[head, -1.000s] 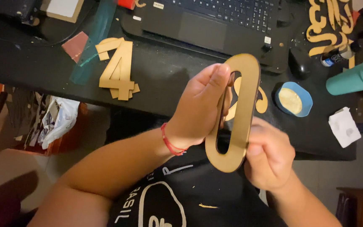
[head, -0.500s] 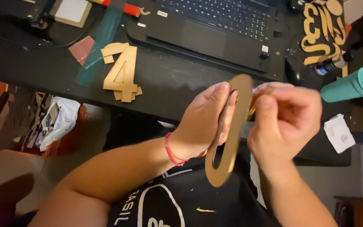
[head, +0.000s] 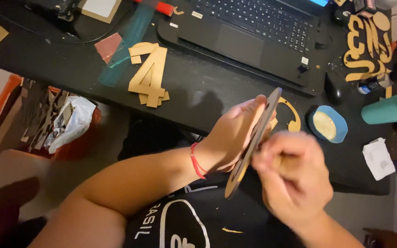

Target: Scraping the edges of laser-cut wooden letters to remove char and organizing them on a desk.

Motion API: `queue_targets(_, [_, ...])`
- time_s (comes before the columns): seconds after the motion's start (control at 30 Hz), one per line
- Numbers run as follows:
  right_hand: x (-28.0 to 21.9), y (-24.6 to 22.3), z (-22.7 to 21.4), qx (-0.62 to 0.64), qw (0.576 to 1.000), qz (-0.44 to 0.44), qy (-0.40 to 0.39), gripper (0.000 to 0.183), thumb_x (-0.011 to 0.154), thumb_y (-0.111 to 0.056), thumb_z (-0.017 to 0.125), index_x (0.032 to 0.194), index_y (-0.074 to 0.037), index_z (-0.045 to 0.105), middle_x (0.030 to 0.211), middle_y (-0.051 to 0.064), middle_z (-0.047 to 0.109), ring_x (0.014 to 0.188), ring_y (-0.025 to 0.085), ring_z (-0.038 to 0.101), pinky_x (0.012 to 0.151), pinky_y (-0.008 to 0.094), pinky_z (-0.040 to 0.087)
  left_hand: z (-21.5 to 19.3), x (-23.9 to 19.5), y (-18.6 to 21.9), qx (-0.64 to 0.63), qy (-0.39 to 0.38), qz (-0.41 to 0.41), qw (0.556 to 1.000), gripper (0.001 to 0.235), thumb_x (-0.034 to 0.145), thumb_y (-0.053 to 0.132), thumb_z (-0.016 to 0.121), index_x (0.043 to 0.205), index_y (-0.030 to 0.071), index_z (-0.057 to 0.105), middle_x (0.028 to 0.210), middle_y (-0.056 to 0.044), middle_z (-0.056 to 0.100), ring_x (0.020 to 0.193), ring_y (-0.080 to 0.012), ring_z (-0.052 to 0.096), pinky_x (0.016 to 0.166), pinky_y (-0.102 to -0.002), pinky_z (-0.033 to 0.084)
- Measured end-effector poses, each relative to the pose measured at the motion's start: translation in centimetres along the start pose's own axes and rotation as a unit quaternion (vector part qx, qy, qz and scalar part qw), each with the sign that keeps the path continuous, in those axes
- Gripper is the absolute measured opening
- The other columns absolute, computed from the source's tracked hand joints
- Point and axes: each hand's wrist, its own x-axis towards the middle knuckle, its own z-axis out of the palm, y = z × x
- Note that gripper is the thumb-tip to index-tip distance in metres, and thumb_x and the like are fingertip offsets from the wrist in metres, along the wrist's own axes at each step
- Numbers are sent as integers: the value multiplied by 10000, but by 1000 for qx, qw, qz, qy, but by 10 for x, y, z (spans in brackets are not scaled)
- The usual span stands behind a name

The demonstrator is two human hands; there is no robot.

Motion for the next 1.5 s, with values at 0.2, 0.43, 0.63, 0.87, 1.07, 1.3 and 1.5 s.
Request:
queue_targets(0.2, [5,31,-6,18,979,91,184,210,1007,116,654,935,20,483,1055,247,548,869,253,558,775,311,500,14,-8,14,105,23,0,994,427,975,432,424,645,164,387,478,43,292,343,-96,255,325,-255,222])
queue_targets(0.43, [7,-4,-16,-42,998,42,-16,263,911,51,632,755,-46,445,906,180,604,846,263,594,846,376,455,-1,-6,17,167,40,25,985,380,968,488,415,824,143,477,537,13,451,359,-99,443,262,-249,318])
queue_targets(0.63, [11,3,-34,-32,985,167,-30,55,950,41,601,918,74,570,933,176,574,788,208,611,776,282,509,1,-11,35,288,24,124,949,414,995,445,320,723,153,433,503,45,414,452,-85,371,466,-269,343])
queue_targets(0.87, [-10,16,-10,-5,995,55,-85,136,927,-86,646,841,-81,541,884,89,631,842,214,597,831,333,475,-2,-1,43,315,93,109,938,382,968,418,313,756,138,462,487,46,385,415,-82,354,411,-264,321])
queue_targets(1.07, [-57,39,-11,185,975,85,-92,232,935,-330,624,1018,-124,557,957,84,592,740,184,632,660,315,564,-8,-4,58,367,156,212,892,356,961,379,330,698,149,399,469,38,400,425,-77,408,453,-256,364])
queue_targets(1.3, [-22,38,29,4,974,221,52,339,1016,-258,533,1164,33,627,768,33,584,640,95,525,592,238,446,16,-13,50,374,110,346,854,419,990,452,350,825,103,513,646,11,564,508,-102,552,475,-226,428])
queue_targets(1.5, [-47,50,46,17,960,264,87,393,1042,-372,461,952,-59,682,663,11,606,561,85,570,558,214,473,18,-7,43,302,132,371,868,413,1013,366,413,1076,11,615,866,-111,716,705,-161,705,584,-277,624])
